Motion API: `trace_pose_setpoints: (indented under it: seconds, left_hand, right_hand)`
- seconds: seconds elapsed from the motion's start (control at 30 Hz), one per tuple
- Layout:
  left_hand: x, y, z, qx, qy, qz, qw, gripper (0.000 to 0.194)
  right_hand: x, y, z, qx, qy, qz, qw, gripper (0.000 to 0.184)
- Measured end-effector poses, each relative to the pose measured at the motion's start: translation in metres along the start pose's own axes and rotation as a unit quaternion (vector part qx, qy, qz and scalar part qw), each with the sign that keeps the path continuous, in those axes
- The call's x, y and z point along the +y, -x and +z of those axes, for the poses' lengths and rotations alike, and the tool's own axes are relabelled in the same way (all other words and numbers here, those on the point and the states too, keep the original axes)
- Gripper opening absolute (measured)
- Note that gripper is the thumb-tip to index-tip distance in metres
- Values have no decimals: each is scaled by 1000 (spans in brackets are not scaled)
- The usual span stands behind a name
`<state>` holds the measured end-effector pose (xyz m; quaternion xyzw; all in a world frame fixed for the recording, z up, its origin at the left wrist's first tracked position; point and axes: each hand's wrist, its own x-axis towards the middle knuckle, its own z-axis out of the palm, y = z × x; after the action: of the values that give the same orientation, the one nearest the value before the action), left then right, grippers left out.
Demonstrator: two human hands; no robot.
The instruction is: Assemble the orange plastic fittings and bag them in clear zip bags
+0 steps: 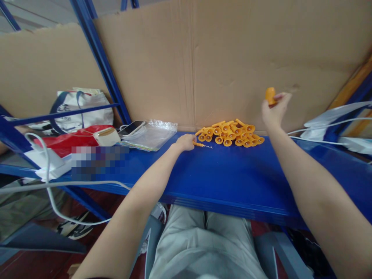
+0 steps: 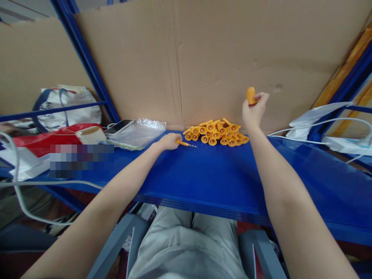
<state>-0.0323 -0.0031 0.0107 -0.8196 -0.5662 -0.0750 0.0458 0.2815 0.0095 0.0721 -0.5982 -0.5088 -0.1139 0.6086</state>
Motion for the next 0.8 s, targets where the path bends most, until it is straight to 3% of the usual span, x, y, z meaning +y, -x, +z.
trace_pose_setpoints:
  seconds: [0.13, 0.23, 0.37, 0.43, 0.57, 0.8]
  left_hand:
    - [2, -1, 1, 34, 11, 11, 999, 33]
    - [4, 0, 1, 48, 16, 11, 999, 34]
    - [9, 2, 0, 60, 34, -4, 998, 32]
    - [10, 3, -1, 68, 38, -9, 997, 32]
    - [12, 3, -2, 78, 42, -6, 996, 34]
    - [13, 2, -1, 77, 48, 8, 996, 31]
  right_hand:
    - [-28, 17, 6, -91, -22, -144, 985, 41]
    - [-36, 34, 0, -187, 22, -241, 952, 40]
    - [-28, 56, -11, -333, 81, -286, 895, 35]
    - [-19, 64, -11, -376, 87, -288, 876, 34]
    - [-7, 73, -4, -406, 81, -297, 860, 33]
    - [-7, 83, 2, -400, 98, -303, 860, 37]
